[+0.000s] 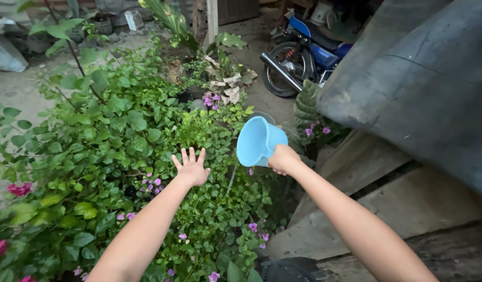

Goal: The person repeatedly scoops water from a black bucket using a blue plastic scoop and pours it onto various potted plants in an outdoor yard. The person refills the scoop multiple times and moves between different plant clusters to water them.

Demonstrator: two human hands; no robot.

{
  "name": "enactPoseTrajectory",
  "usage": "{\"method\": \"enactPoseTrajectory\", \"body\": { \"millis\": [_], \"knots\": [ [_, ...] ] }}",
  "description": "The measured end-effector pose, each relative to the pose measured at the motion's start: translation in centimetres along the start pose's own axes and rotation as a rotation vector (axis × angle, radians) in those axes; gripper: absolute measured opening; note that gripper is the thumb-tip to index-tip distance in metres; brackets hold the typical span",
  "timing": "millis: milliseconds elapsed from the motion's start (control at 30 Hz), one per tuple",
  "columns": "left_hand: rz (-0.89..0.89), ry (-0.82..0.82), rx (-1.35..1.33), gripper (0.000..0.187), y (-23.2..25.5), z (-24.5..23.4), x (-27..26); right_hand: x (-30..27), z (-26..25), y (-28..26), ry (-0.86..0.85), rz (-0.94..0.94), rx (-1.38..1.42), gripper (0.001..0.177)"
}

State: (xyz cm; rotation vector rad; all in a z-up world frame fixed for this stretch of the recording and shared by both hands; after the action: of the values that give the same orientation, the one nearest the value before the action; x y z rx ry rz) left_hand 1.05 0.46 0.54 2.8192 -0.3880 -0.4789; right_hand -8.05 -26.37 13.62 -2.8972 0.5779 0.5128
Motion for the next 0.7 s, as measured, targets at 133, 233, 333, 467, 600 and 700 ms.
{"method": "enactPoseTrajectory", "body": {
  "millis": [133, 233, 333, 467, 600, 700],
  "knots": [
    [-0.014, 0.008, 0.000, 0.079, -0.6, -0.2, -0.6, -0.9, -0.2, -0.6, -0.001, -0.013, -0.017, 0.032],
    [-0.026, 0.020, -0.025, 0.078, -0.8, -0.6, -1.3, -1.2, -0.1, -0.8, 0.001, -0.028, -0.030, 0.032],
    [-0.033, 0.018, -0.006, 0.079, -1.1, -0.5, -1.7, -2.1, -0.1, -0.9, -0.007, -0.053, -0.050, 0.031],
    [-0.045, 0.027, -0.009, 0.078, -0.9, -0.4, -2.5, -3.1, 0.0, -0.9, 0.021, -0.062, -0.076, 0.031],
    [-0.036, 0.030, -0.010, 0.078, -1.0, 0.1, -3.0, -3.6, 0.3, -0.8, 0.039, -0.079, -0.091, 0.033],
    [-0.059, 0.029, 0.000, 0.078, -1.0, 0.3, -3.7, -4.6, 0.0, -0.9, 0.036, -0.095, -0.090, 0.033]
  ]
}}
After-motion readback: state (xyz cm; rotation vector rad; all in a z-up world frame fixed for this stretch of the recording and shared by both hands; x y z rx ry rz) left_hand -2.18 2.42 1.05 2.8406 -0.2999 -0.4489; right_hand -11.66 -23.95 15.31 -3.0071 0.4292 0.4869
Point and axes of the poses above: each hand's wrist, its own x-axis towards the middle knuckle, its own z-axis out of the palm, y = z × x, the point moved 3 cm from there along x, towards the middle knuckle, and after that the axes turned 7 degrees about -x, right-handed, at the moved point
